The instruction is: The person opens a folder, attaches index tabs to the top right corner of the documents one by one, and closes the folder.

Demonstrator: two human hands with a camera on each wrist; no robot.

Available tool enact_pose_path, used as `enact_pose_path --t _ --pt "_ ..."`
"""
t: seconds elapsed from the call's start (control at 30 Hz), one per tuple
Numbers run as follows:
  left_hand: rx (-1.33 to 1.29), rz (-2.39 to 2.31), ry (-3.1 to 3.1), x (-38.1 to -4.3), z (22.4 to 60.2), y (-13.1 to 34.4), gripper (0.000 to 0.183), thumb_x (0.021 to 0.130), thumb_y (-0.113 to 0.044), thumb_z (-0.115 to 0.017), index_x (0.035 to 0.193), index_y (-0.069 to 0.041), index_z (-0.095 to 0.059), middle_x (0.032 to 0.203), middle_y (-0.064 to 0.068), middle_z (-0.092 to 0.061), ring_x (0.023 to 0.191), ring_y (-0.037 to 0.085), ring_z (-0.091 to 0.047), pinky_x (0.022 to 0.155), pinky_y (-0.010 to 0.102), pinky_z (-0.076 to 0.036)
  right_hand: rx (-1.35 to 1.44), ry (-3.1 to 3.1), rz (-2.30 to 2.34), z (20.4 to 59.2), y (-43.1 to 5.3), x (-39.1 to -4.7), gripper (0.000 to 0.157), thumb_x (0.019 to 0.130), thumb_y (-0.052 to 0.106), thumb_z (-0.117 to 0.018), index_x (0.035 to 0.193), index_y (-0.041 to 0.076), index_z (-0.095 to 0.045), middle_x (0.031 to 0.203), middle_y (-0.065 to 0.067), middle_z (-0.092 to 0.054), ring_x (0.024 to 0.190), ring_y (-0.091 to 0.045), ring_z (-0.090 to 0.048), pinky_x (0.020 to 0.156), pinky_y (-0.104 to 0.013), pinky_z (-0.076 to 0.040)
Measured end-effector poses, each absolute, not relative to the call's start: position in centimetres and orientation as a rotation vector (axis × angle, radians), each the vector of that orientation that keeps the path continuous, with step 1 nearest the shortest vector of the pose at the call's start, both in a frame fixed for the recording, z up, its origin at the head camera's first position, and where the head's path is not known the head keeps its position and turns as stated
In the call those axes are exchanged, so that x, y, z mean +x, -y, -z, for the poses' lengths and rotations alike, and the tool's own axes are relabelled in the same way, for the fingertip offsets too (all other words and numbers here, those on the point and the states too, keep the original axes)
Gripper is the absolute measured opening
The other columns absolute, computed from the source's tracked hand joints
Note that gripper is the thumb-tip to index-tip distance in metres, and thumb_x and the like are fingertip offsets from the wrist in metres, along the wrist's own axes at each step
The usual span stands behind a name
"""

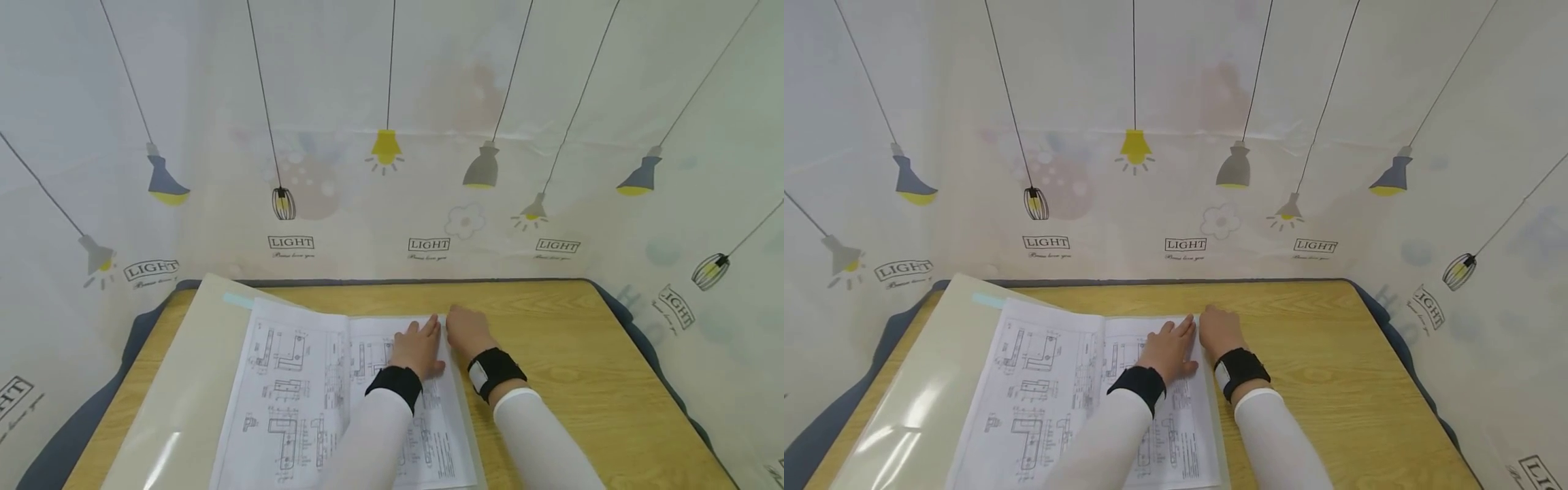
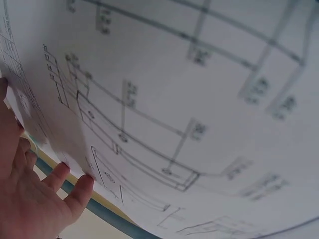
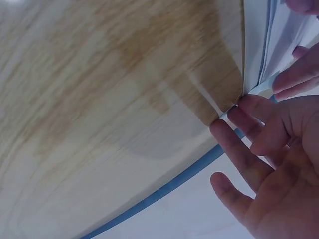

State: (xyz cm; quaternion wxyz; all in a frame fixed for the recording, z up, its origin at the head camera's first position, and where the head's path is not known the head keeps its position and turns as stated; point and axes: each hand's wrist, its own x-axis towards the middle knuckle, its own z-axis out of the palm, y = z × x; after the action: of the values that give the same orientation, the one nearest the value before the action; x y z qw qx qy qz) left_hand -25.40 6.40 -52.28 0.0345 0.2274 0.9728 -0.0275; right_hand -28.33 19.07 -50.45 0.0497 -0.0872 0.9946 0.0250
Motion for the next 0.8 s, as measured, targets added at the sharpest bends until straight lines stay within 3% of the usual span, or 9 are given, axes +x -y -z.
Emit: enact_pose_path --t 0.37,0.8 --pt "0.630 0.141 -2.993 -25.7 53.4 -7.6 0.081 0.083 -0.072 -0.047 0.149 -0.030 -0.027 0.155 -0.013 -0.024 0.131 0.022 -0.037 0.093 0.046 -0.045 -0.167 -2.969 -0.045 50.3 -18.8 -28.4 0.020 0.093 0.010 -0.055 0.104 0.000 -0.068 0.118 -0.012 -0.061 0.097 -0.032 -0.063 0.090 -0.053 -0.046" --pt "0.600 0.058 -3.058 -26.1 54.0 -7.8 0.078 0.080 -0.071 -0.053 0.139 -0.019 -0.048 0.139 -0.006 -0.045 0.113 0.020 -0.045 0.085 0.040 -0.049 -0.174 -3.006 -0.084 50.3 -18.8 -28.3 0.016 0.092 0.009 -0.056 0.094 0.002 -0.070 0.109 -0.008 -0.063 0.084 -0.028 -0.065 0.077 -0.049 -0.052"
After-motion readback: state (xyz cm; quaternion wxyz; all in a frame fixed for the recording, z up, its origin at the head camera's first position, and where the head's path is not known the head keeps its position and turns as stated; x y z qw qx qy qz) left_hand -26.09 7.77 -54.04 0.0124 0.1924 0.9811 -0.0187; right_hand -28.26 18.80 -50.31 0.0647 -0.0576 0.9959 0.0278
